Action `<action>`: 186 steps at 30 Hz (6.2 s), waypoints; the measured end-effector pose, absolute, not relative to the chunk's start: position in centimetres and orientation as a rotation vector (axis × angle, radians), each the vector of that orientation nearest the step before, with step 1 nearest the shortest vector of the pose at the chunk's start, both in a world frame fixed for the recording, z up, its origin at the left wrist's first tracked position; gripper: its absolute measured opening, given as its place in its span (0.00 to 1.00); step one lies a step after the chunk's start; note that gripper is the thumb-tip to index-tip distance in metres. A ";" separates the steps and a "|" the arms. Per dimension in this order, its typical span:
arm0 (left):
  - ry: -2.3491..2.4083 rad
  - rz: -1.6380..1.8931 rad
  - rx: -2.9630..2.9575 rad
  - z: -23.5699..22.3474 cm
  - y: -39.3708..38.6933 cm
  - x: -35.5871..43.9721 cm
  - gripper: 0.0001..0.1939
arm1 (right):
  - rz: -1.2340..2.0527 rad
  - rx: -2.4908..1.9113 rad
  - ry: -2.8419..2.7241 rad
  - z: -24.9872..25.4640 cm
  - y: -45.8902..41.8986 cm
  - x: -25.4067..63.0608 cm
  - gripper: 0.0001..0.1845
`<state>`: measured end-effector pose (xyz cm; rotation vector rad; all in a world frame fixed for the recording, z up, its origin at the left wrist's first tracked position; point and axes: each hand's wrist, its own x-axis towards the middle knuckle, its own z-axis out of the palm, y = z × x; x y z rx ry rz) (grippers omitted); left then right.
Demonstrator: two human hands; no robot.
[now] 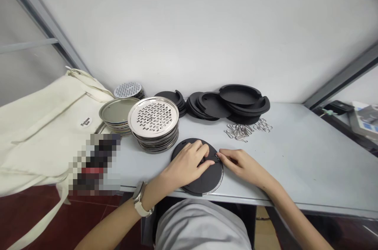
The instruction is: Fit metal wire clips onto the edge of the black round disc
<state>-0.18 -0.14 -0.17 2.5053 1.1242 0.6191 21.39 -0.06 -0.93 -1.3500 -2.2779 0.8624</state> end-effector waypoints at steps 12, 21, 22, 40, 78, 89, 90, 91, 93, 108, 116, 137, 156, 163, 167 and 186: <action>1.192 0.649 2.429 -0.6 -0.1 0.2 0.08 | 0.822 -1.368 -2.298 -0.7 -0.3 21.2 0.21; 1.175 0.648 2.443 -0.6 0.1 0.3 0.08 | 0.759 -1.437 -2.227 -1.0 -0.8 20.6 0.19; 1.174 0.645 2.448 -0.7 0.1 0.3 0.08 | 0.745 -1.444 -2.227 -1.1 -0.9 20.5 0.19; 1.173 0.645 2.467 -0.8 0.1 0.6 0.09 | 0.595 -1.564 -2.275 -1.6 -0.9 20.1 0.19; 1.157 0.272 2.986 0.9 -0.5 0.8 0.07 | 0.782 -1.429 -2.324 -1.1 -1.2 21.5 0.14; 0.668 0.287 2.940 0.9 4.1 0.5 0.11 | 0.869 -1.335 -2.316 -0.8 -1.0 21.9 0.16; 0.685 0.313 2.930 0.6 4.2 0.6 0.12 | 0.872 -1.330 -2.314 -0.8 -1.0 22.0 0.16; 0.706 0.337 2.919 0.4 4.2 0.5 0.13 | 0.875 -1.327 -2.313 -0.8 -1.0 22.0 0.16; 0.727 0.368 2.894 0.2 4.2 0.4 0.15 | 0.878 -1.323 -2.311 -0.8 -0.9 22.1 0.16; 0.710 0.330 2.926 0.6 3.8 0.3 0.08 | 0.839 -1.359 -2.310 -1.1 -0.8 22.0 0.16; 0.727 0.337 2.916 0.5 3.9 0.3 0.09 | 0.852 -1.362 -2.285 -0.9 -0.7 21.9 0.20; 0.693 0.305 2.928 0.9 3.6 0.3 0.17 | 0.851 -1.355 -2.302 -1.0 -0.9 22.0 0.18; 0.717 0.323 2.885 0.7 3.7 0.4 0.11 | 0.867 -1.323 -2.299 -0.6 -0.9 22.0 0.17; 0.722 0.336 2.876 0.6 3.7 0.4 0.12 | 0.854 -1.314 -2.306 -0.8 -0.9 22.0 0.16; 0.724 0.331 2.875 0.7 3.7 0.4 0.11 | 0.857 -1.312 -2.302 -0.8 -0.9 22.1 0.16; 0.728 0.311 2.916 0.9 3.6 0.4 0.12 | 0.984 -1.322 -2.237 -0.7 -0.9 22.0 0.19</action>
